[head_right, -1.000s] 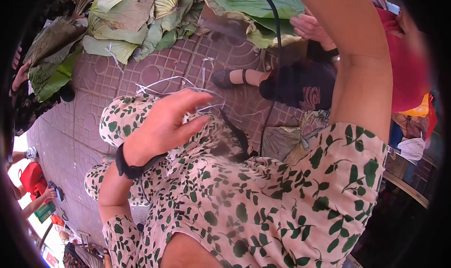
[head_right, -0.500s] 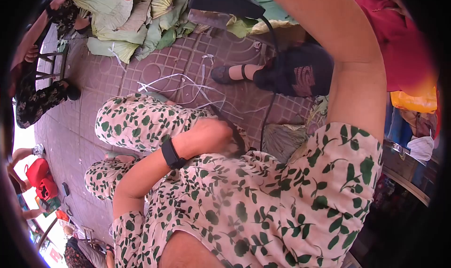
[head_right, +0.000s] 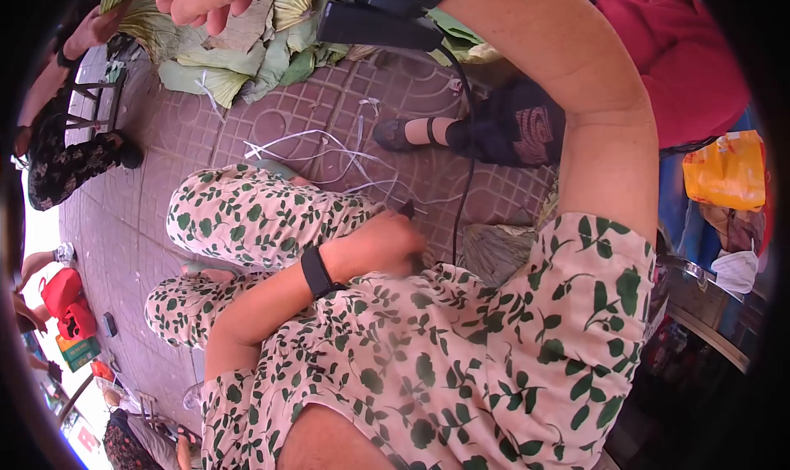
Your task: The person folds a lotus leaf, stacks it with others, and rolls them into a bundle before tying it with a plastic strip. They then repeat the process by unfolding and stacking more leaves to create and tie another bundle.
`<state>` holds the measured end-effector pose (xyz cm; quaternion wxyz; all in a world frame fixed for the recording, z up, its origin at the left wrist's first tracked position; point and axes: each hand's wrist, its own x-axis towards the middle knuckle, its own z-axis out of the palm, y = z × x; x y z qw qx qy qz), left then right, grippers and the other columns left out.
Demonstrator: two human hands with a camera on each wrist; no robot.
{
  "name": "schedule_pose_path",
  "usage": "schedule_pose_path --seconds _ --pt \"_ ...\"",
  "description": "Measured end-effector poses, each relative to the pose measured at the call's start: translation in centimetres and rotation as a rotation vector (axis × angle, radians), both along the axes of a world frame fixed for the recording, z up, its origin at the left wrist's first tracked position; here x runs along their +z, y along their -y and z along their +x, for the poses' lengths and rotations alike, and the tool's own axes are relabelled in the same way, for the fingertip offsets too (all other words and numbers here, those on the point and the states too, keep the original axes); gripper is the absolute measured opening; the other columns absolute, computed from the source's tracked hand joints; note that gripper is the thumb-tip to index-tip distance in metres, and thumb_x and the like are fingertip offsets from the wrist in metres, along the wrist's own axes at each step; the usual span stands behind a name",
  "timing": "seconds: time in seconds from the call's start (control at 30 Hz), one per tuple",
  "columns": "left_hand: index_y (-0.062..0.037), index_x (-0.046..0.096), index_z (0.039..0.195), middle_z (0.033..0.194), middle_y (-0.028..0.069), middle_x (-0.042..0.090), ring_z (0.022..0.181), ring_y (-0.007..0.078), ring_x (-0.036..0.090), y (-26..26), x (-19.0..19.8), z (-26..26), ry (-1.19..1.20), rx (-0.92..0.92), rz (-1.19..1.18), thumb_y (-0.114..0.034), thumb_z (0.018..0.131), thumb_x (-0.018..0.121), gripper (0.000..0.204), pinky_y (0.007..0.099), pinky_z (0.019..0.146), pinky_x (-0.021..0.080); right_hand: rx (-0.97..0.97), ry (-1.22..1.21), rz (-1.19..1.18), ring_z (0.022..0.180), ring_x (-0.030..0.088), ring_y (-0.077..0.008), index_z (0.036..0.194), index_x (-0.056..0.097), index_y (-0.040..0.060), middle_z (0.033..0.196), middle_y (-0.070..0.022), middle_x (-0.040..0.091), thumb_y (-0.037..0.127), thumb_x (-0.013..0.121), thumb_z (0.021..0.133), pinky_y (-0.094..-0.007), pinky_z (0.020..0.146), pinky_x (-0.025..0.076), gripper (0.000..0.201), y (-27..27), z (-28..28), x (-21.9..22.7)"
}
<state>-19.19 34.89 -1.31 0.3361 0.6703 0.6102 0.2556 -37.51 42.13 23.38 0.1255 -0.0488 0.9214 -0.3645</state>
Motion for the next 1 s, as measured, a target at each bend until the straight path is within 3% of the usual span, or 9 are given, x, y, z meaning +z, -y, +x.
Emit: schedule_pose_path --seconds 0.03,0.07,0.13,0.2,0.37,0.67,0.73,0.87,1.0 --pt "-0.0080 0.064 0.090 0.076 0.0126 0.061 0.082 0.0326 0.059 0.6 0.5 0.0 -0.003 0.004 -0.001 -0.019 0.066 0.059 0.027 0.0416 0.073 0.045 -0.233 0.169 0.199 0.068 0.065 -0.0197 0.106 0.054 -0.0144 0.079 -0.0170 0.065 0.007 0.051 0.078 -0.0301 0.062 0.051 0.035 1.4 -0.1 1.1" --pt "-0.0076 0.063 0.083 0.072 0.0119 0.061 0.076 0.0319 0.060 1.4 0.9 0.1 0.017 0.092 0.041 -0.017 0.066 0.062 0.019 0.0411 0.070 0.046 -0.230 0.167 0.198 0.068 0.065 -0.0197 0.106 0.054 -0.0144 0.079 -0.0170 0.065 0.007 0.051 0.078 -0.0301 0.062 0.051 0.035 0.2 -0.4 -0.1" --pt "-0.0073 0.062 0.076 0.068 0.0112 0.061 0.070 0.0313 0.061 3.2 1.8 -0.2 0.040 0.181 0.083 -0.016 0.067 0.065 0.013 0.0406 0.066 0.046 0.390 -0.239 -0.227 0.069 0.065 -0.0197 0.105 0.054 -0.0155 0.079 -0.0176 0.064 0.007 0.051 0.078 -0.0304 0.062 0.051 0.035 -4.1 -1.2 -3.8" --pt "-0.0085 0.064 0.081 0.070 0.0111 0.061 0.066 0.0307 0.060 5.4 3.3 -1.2 0.140 0.275 0.090 -0.017 0.075 0.063 0.011 0.0397 0.056 0.046 0.416 -0.317 -0.217 0.068 0.064 -0.0196 0.105 0.054 -0.0152 0.079 -0.0178 0.064 0.007 0.051 0.078 -0.0305 0.061 0.051 0.035 -4.2 0.6 -2.7" --pt "-0.0059 0.066 0.084 0.072 0.0127 0.063 0.067 0.0313 0.061 9.9 5.3 -2.7 0.194 0.398 -0.080 -0.018 0.079 0.064 0.013 0.0377 0.058 0.047 0.499 -0.275 -0.352 0.067 0.064 -0.0190 0.099 0.057 -0.0132 0.076 -0.0164 0.064 0.009 0.052 0.077 -0.0303 0.061 0.051 0.032 -3.6 -0.7 -2.6" --pt "-0.0057 0.067 0.088 0.073 0.0168 0.062 0.070 0.0351 0.060 13.8 5.4 -2.1 0.332 0.525 -0.226 -0.021 0.078 0.061 0.019 0.0405 0.062 0.047 0.417 -0.205 -0.181 0.063 0.062 -0.0180 0.078 0.059 -0.0080 0.070 -0.0125 0.062 0.006 0.049 0.074 -0.0302 0.059 0.050 0.018 0.6 -0.9 -1.7" --pt "-0.0044 0.066 0.093 0.083 0.0164 0.063 0.078 0.0335 0.060 15.3 6.6 -2.8 0.257 0.581 -0.208 -0.023 0.077 0.062 0.025 0.0389 0.066 0.048 0.641 -0.215 -0.278 0.063 0.062 -0.0181 0.073 0.057 -0.0064 0.071 -0.0126 0.062 0.006 0.048 0.073 -0.0303 0.059 0.050 0.015 1.0 -2.7 -2.9" --pt "-0.0023 0.062 0.104 0.093 0.0144 0.063 0.083 0.0318 0.060 17.2 9.2 -4.6 0.219 0.758 -0.152 -0.020 0.073 0.068 0.037 0.0369 0.071 0.049 0.652 -0.209 -0.277 0.062 0.061 -0.0179 0.071 0.055 -0.0059 0.069 -0.0122 0.062 0.005 0.049 0.073 -0.0293 0.057 0.050 0.012 2.4 -1.6 -2.1" --pt "-0.0003 0.055 0.117 0.089 0.0112 0.064 0.078 0.0182 0.062 15.3 9.0 -5.8 0.364 0.968 0.106 -0.018 0.076 0.070 0.047 0.0277 0.069 0.049 0.529 -0.173 -0.306 0.064 0.062 -0.0178 0.075 0.056 -0.0049 0.070 -0.0124 0.062 0.007 0.050 0.074 -0.0286 0.056 0.049 0.013 4.8 -0.5 -2.0"
